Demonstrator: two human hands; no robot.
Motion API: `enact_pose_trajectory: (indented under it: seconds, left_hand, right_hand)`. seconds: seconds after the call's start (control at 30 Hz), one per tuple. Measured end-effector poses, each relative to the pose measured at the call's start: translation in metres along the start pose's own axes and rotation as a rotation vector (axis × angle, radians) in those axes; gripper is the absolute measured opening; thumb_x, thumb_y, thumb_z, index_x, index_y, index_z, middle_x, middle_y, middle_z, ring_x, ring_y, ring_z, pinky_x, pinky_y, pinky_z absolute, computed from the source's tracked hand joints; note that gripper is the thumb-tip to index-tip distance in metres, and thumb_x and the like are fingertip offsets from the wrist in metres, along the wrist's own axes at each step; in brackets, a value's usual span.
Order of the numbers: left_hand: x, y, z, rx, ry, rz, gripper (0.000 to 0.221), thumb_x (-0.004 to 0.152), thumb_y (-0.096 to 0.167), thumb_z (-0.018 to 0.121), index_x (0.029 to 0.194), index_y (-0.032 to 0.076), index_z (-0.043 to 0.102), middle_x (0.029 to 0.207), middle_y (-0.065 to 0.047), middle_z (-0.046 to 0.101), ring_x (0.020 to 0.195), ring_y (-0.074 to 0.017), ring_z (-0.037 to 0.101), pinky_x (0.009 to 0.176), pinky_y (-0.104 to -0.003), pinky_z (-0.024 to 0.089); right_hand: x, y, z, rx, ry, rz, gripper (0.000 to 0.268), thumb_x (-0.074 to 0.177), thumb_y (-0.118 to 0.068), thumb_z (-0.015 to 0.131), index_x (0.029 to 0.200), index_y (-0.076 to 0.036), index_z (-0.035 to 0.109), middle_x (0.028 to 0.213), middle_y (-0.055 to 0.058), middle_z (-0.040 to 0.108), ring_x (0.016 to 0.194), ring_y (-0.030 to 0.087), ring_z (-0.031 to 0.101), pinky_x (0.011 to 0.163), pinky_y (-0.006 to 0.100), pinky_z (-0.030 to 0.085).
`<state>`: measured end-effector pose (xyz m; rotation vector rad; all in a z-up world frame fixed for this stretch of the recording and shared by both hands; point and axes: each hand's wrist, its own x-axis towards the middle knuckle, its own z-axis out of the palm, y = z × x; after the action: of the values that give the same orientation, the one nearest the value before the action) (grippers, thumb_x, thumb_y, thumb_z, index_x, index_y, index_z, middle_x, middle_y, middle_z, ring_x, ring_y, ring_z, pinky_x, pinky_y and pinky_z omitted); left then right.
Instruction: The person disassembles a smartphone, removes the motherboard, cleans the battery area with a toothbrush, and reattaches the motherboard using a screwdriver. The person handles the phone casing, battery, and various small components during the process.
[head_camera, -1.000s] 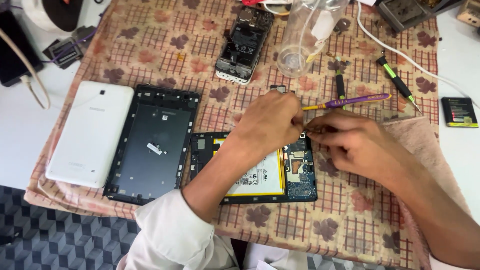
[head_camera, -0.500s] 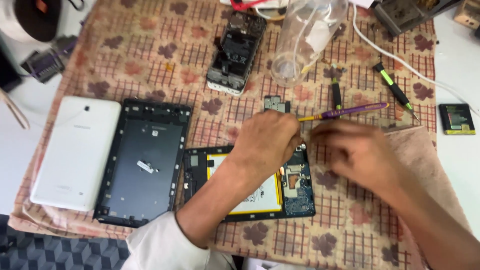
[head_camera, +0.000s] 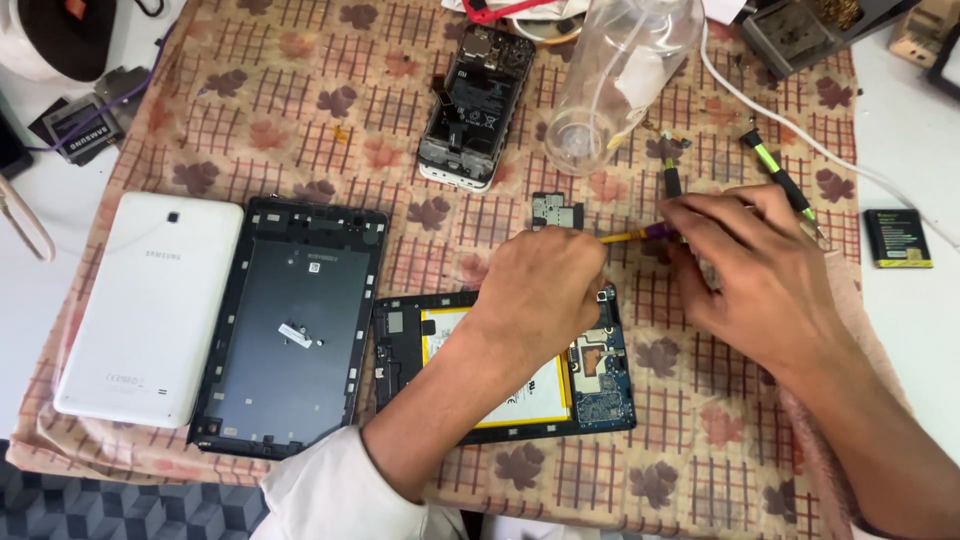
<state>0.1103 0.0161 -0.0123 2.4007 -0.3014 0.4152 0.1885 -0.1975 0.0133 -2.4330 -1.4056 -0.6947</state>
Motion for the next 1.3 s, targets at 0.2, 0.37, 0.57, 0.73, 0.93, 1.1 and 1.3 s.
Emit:
enact_pose_trajectory:
  seconds: [0.2,0.37,0.57,0.73,0.93,1.1,1.3]
  left_hand:
    - [-0.002,-0.002,-0.012,0.051,0.083,-0.049,0.008,0.081,0.009,0.069,0.086,0.004,0.066,0.087,-0.02,0.067,0.088,-0.0401,0.066,0.08,-0.051,0.052]
    - [-0.004,-0.004,-0.021,0.096,0.098,-0.079,0.011,0.081,0.01,0.071,0.089,0.003,0.065,0.09,-0.021,0.067,0.088,-0.0406,0.065,0.078,-0.051,0.052]
    - [-0.003,-0.001,-0.016,0.104,0.049,-0.099,0.014,0.083,0.016,0.075,0.085,0.004,0.067,0.086,-0.021,0.066,0.085,-0.0406,0.066,0.077,-0.052,0.053]
    - [-0.002,0.0,-0.019,0.112,0.018,-0.025,0.015,0.081,0.017,0.076,0.084,0.004,0.069,0.084,-0.021,0.068,0.084,-0.0414,0.068,0.075,-0.052,0.053]
    - [0.001,0.004,-0.021,0.093,-0.082,-0.059,0.005,0.084,0.011,0.072,0.081,0.01,0.077,0.08,-0.018,0.072,0.084,-0.036,0.07,0.081,-0.049,0.054]
    - [0.0,0.002,-0.026,0.039,-0.074,-0.02,0.004,0.079,0.008,0.073,0.082,0.008,0.076,0.084,-0.016,0.073,0.091,-0.0351,0.069,0.08,-0.049,0.053]
    - [-0.01,-0.002,-0.022,0.046,-0.078,-0.098,0.009,0.08,0.012,0.073,0.087,0.007,0.072,0.091,-0.017,0.071,0.094,-0.0378,0.067,0.082,-0.05,0.052]
  right_hand:
    - [0.005,-0.007,-0.01,-0.047,-0.079,0.116,0.026,0.085,-0.009,0.079,0.111,-0.005,0.078,0.104,0.005,0.075,0.092,0.022,0.064,0.077,0.037,0.057]
    - [-0.001,0.003,-0.012,-0.019,-0.113,0.187,0.021,0.09,-0.015,0.078,0.108,-0.005,0.079,0.103,0.006,0.077,0.085,0.02,0.065,0.066,0.035,0.055]
    - [-0.001,0.007,-0.011,-0.152,-0.075,0.249,0.031,0.09,-0.02,0.077,0.114,-0.001,0.077,0.103,0.011,0.077,0.087,0.024,0.069,0.074,0.036,0.059]
    - [0.009,0.007,-0.003,0.201,-0.149,0.577,0.041,0.086,-0.027,0.083,0.118,-0.002,0.075,0.086,0.01,0.077,0.067,0.02,0.073,0.067,0.033,0.058]
    - [0.005,0.018,0.016,0.226,-0.126,0.57,0.018,0.092,-0.017,0.076,0.107,-0.007,0.08,0.086,0.005,0.078,0.063,0.015,0.073,0.058,0.027,0.055]
    - [-0.011,0.036,-0.004,0.388,0.291,0.413,0.009,0.105,-0.004,0.069,0.106,0.005,0.068,0.099,0.017,0.074,0.087,0.021,0.074,0.077,0.033,0.06]
    - [-0.02,0.041,-0.009,1.514,0.377,0.853,0.012,0.096,-0.007,0.052,0.089,-0.01,0.061,0.088,0.015,0.075,0.08,0.026,0.08,0.065,0.034,0.068]
